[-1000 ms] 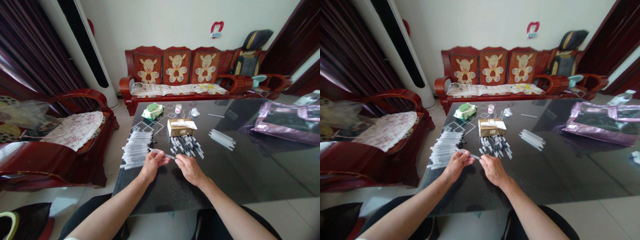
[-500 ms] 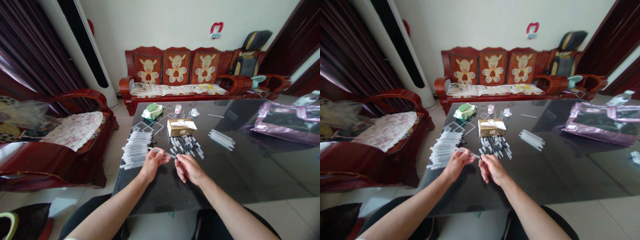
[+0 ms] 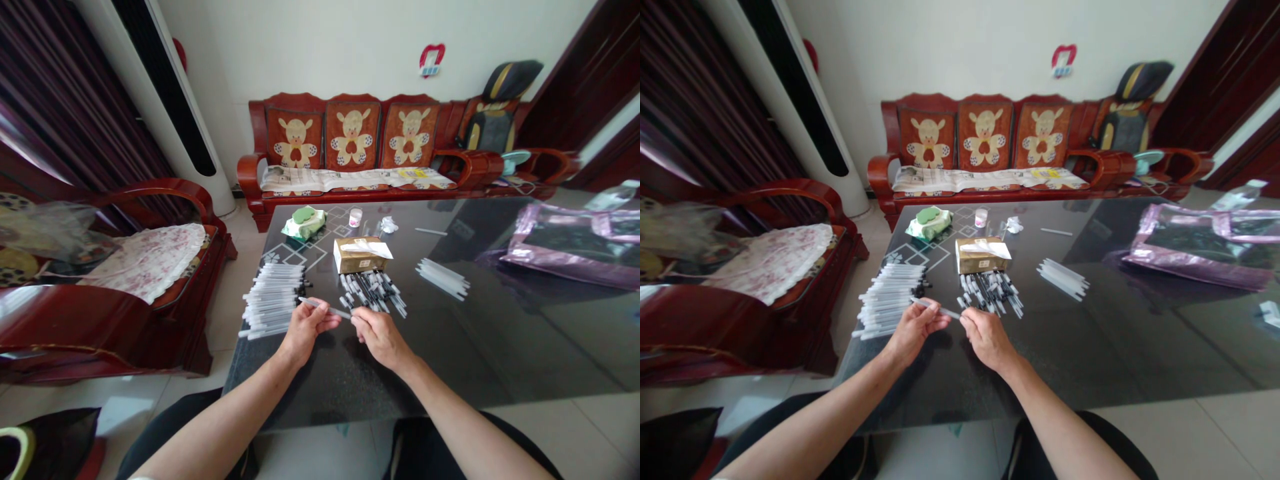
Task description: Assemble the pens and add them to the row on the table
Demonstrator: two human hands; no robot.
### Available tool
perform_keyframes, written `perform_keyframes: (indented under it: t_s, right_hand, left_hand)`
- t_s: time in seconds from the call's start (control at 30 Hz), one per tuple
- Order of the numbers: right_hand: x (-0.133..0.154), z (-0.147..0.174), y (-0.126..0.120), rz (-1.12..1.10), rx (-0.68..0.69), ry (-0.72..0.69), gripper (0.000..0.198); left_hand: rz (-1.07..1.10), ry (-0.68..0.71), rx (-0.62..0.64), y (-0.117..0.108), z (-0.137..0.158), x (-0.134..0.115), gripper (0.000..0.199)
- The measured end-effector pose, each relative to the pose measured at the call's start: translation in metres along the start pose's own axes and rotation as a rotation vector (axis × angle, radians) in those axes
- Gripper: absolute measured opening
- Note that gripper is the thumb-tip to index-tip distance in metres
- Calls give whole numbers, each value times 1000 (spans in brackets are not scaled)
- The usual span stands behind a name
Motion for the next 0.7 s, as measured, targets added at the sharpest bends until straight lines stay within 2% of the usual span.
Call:
perform_keyframes:
  t_s: [0.17, 0.27, 0.37, 0.53, 0.6, 0.7]
  right_hand:
    - [-37, 7, 29, -535, 20, 316, 38]
    - [-43, 10, 40, -690, 57, 399, 43]
    - [-38, 7, 29, -506, 66, 340, 46]
    - [-5, 0, 0, 14, -14, 32, 23]
    - [4, 0, 0, 98, -7, -33, 22]
    - [4, 0, 6, 57, 29, -31, 29]
  left_hand:
    - [5, 26, 25, 2, 0, -3, 26]
    - [16, 30, 11, -1, 0, -3, 27]
    - [32, 15, -22, -6, -2, -1, 26]
    - [25, -22, -55, -11, -5, 3, 26]
    - [19, -31, -52, -10, -4, 5, 27]
    - [10, -35, -33, -7, -3, 5, 27]
Point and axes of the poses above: each hand's wrist, its own z-axis away from the middle knuckle, its own y-axis out of the palm, x = y × z, the point moved 10 cm from there along -z, towards the middle knuckle, and after that the axes turned 4 degrees about -y, right-handed, at the moved point
